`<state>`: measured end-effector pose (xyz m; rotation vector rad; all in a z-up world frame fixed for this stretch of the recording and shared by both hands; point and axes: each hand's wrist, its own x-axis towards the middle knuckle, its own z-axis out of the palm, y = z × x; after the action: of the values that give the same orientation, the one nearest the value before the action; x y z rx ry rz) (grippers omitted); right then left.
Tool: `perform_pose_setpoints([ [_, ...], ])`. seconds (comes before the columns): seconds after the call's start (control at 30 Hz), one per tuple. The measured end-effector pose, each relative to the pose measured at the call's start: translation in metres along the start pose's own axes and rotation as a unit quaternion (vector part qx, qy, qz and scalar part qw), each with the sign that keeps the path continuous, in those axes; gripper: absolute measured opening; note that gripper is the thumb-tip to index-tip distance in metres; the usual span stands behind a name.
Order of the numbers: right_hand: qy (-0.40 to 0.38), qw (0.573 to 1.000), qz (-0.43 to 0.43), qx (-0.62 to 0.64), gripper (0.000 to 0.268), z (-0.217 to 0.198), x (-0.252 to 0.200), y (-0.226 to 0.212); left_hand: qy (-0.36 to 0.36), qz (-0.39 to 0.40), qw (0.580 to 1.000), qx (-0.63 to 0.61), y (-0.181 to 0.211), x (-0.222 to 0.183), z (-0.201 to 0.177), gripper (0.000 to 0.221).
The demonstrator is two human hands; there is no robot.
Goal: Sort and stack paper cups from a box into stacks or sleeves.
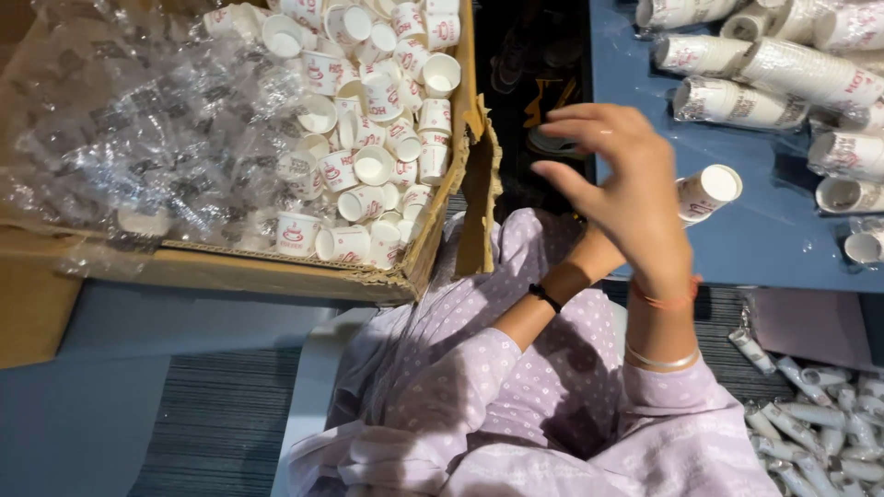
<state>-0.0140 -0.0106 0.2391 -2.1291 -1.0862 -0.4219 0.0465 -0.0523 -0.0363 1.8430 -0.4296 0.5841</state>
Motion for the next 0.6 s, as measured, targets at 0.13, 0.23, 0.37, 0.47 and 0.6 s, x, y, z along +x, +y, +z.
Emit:
perform_pose_setpoints([
  [0.13,-0.043,0.994,-0.095,0.018,0.031,0.096,0.039,0.012,0.006,-0.007,0.997,-0.079,0.050,0.003,-0.049,0.076],
  [0.23,-0.133,0.989,-0.060,0.021,0.029,0.159,0.059,0.026,0.031,0.000,0.997,-0.066,0.039,0.001,-0.034,0.079],
  [0.37,-0.197,0.977,-0.054,-0.058,0.037,0.209,0.076,0.043,0.011,-0.019,0.997,-0.070,0.038,-0.003,-0.035,0.081],
  [0.47,-0.231,0.966,-0.050,-0.105,0.043,0.226,0.081,0.044,-0.012,-0.029,0.997,-0.077,0.037,-0.004,-0.038,0.082],
  [0.6,-0.223,0.965,-0.043,-0.127,0.039,0.227,0.076,0.053,-0.030,-0.039,0.995,-0.082,0.041,-0.001,-0.042,0.083],
])
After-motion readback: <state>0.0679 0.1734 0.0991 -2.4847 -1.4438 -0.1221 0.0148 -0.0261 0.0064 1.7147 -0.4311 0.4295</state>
